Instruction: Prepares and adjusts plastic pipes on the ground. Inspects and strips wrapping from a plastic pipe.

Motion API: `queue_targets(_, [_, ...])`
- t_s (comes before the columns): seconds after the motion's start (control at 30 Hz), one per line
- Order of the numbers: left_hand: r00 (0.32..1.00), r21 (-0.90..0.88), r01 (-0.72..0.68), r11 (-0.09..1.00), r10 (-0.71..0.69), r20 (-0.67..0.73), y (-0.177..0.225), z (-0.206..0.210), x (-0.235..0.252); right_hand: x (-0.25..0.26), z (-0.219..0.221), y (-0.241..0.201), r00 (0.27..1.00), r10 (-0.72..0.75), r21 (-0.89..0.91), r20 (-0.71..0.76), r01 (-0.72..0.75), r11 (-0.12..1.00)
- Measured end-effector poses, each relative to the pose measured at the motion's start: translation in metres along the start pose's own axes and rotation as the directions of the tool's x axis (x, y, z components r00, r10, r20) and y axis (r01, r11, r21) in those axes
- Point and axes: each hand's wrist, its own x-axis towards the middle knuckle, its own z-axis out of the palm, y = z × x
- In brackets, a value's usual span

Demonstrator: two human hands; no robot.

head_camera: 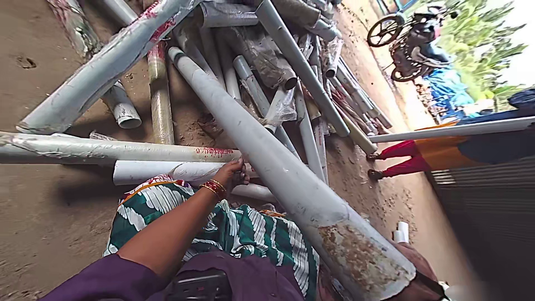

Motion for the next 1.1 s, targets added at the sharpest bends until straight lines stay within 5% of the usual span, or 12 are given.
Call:
queue_targets(0.1, [0.969, -0.083, -0.007, 0.997, -0.014, -0.246, 0.01, -0.009, 0.007, 0.014, 0.001, -0.019, 0.956, 0.29, 0.4, 0.048, -0.284, 0.871])
queue_targets(0.17, [0.954, -0.096, -0.004, 0.995, -0.024, -0.299, 0.013, -0.01, 0.013, 0.062, 0.024, -0.082, 0.707, 0.705, 0.467, -0.052, -0.607, 0.643])
queue_targets(0.23, [0.949, 0.078, 0.0, 0.997, 0.025, -0.313, 0.018, -0.01, 0.018, 0.091, 0.036, -0.113, 0.491, 0.86, 0.407, -0.135, -0.764, 0.5])
queue_targets(0.27, [0.95, 0.235, 0.01, 0.972, 0.064, -0.307, 0.021, -0.01, 0.022, 0.074, 0.029, -0.098, 0.558, 0.827, 0.509, -0.07, -0.693, 0.511])
queue_targets(0.33, [0.958, 0.522, 0.063, 0.851, 0.094, -0.269, 0.023, -0.011, 0.03, 0.016, 0.008, -0.024, 0.832, 0.546, 0.819, 0.096, -0.378, 0.431])
queue_targets(0.47, [0.967, 0.659, 0.196, 0.726, -0.033, -0.251, 0.007, -0.003, 0.041, 0.003, 0.012, -0.019, 0.738, 0.668, 0.805, -0.099, -0.335, 0.49])
queue_targets(0.6, [0.944, 0.76, 0.33, 0.559, -0.205, -0.259, -0.022, 0.001, 0.054, 0.004, 0.003, -0.028, 0.788, 0.604, 0.869, 0.117, -0.375, 0.322])
queue_targets(0.67, [0.924, 0.778, 0.38, 0.5, -0.182, -0.335, -0.024, -0.001, 0.054, 0.018, 0.007, -0.037, 0.85, 0.506, 0.826, 0.149, -0.388, 0.409])
queue_targets(0.73, [0.88, 0.73, 0.413, 0.544, -0.032, -0.474, -0.022, -0.008, 0.057, 0.049, 0.021, -0.071, 0.875, 0.467, 0.562, 0.13, -0.453, 0.692])
queue_targets(0.8, [0.835, 0.681, 0.459, 0.571, -0.015, -0.55, -0.015, -0.015, 0.063, 0.061, 0.016, -0.083, 0.938, 0.26, 0.041, 0.228, -0.276, 0.96])
queue_targets(0.9, [0.844, 0.6, 0.442, 0.667, -0.082, -0.53, -0.006, -0.015, 0.053, 0.022, -0.003, -0.023, 0.971, -0.095, -0.015, 0.218, 0.101, 0.995])
queue_targets(1.1, [0.86, 0.095, 0.15, 0.984, -0.082, -0.504, 0.017, -0.012, 0.03, 0.013, -0.005, -0.011, 0.944, -0.214, 0.084, 0.253, 0.199, 0.976])
